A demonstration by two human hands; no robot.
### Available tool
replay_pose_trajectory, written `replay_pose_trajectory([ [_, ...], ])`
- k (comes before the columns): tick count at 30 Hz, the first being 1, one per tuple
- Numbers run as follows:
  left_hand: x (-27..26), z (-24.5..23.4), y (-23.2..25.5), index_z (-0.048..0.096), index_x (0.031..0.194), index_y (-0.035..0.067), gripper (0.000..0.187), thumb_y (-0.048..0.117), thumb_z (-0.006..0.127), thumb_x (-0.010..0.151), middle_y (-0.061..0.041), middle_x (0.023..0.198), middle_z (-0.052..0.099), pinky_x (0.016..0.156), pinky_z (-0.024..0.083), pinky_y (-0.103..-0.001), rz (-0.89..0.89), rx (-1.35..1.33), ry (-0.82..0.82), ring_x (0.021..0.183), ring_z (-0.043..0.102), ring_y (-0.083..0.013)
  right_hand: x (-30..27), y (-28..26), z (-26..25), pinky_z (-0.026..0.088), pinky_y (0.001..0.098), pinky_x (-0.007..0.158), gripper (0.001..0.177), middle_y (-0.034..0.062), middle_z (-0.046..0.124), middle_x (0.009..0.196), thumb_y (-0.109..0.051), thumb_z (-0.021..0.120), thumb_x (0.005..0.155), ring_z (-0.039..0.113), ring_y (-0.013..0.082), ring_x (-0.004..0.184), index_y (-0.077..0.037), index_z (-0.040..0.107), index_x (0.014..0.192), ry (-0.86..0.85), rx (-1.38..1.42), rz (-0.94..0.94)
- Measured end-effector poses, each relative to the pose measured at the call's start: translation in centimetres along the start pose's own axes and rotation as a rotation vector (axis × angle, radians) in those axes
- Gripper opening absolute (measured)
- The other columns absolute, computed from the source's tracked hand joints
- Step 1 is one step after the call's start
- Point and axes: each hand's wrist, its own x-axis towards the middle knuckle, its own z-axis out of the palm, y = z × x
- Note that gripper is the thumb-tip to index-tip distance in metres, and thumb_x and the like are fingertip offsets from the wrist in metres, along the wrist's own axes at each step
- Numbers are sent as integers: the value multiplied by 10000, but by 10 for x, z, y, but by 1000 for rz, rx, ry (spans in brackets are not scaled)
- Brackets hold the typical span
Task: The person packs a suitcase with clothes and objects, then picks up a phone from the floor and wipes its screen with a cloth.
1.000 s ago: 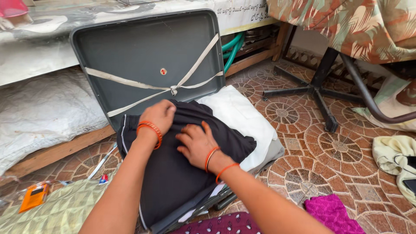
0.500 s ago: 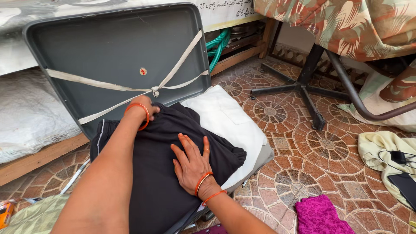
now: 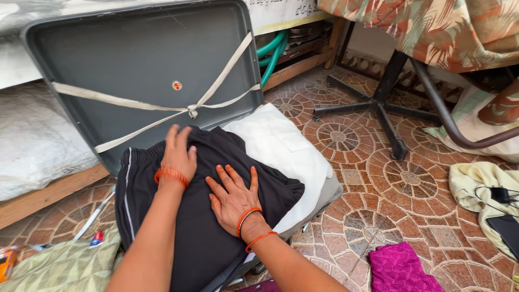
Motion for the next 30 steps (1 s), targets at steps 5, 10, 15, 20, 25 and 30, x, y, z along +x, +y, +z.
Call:
replay_pose_trajectory([
  [5,-33,-39,33,687,1207,105,260,35,652,959,-83,1174,637,979,517,-425,220,190,130,1117,646,-310,-4,-3,-3,-80,676,1183,488,43,324,1626,-372,419,1008,211,224,1512,-252,512,1472,-24,-27,10],
  [10,-42,-51,23,746,1082,190,161,154,648,959,-33,1113,694,1047,461,-480,-102,411,18,1117,637,-276,-4,-6,-5,-70,674,1173,481,50,335,1613,-370,423,1005,221,237,1505,-243,514,1460,-9,-54,-17],
  [15,-46,-49,8,738,1148,192,227,234,589,982,-28,1197,689,1172,161,-709,-231,554,29,1215,588,-281,12,-12,-7,-40,694,1187,447,73,357,1624,-322,453,1007,242,240,1531,-231,534,1437,-55,-123,-9],
  [20,-51,-41,-7,666,1301,172,344,288,515,1014,-49,1360,619,1143,70,-747,-198,555,52,1442,418,-332,59,-23,-4,40,624,1255,519,101,354,1680,-325,485,994,242,251,1590,-189,520,1493,14,-162,-198],
  [25,-46,-36,-17,632,1337,206,381,372,467,1037,-53,1422,555,1154,46,-750,-291,562,-89,1465,359,-323,89,-20,-5,-24,690,1177,541,111,180,1664,-425,345,1030,108,288,1548,-282,342,1551,-301,-163,124],
  [30,-41,-33,-21,627,1345,209,403,394,472,1022,-43,1429,554,1157,53,-753,-323,574,-138,1473,361,-302,94,-14,2,-2,653,1195,584,109,143,1681,-482,292,1026,103,290,1553,-334,263,1590,-321,-124,177],
])
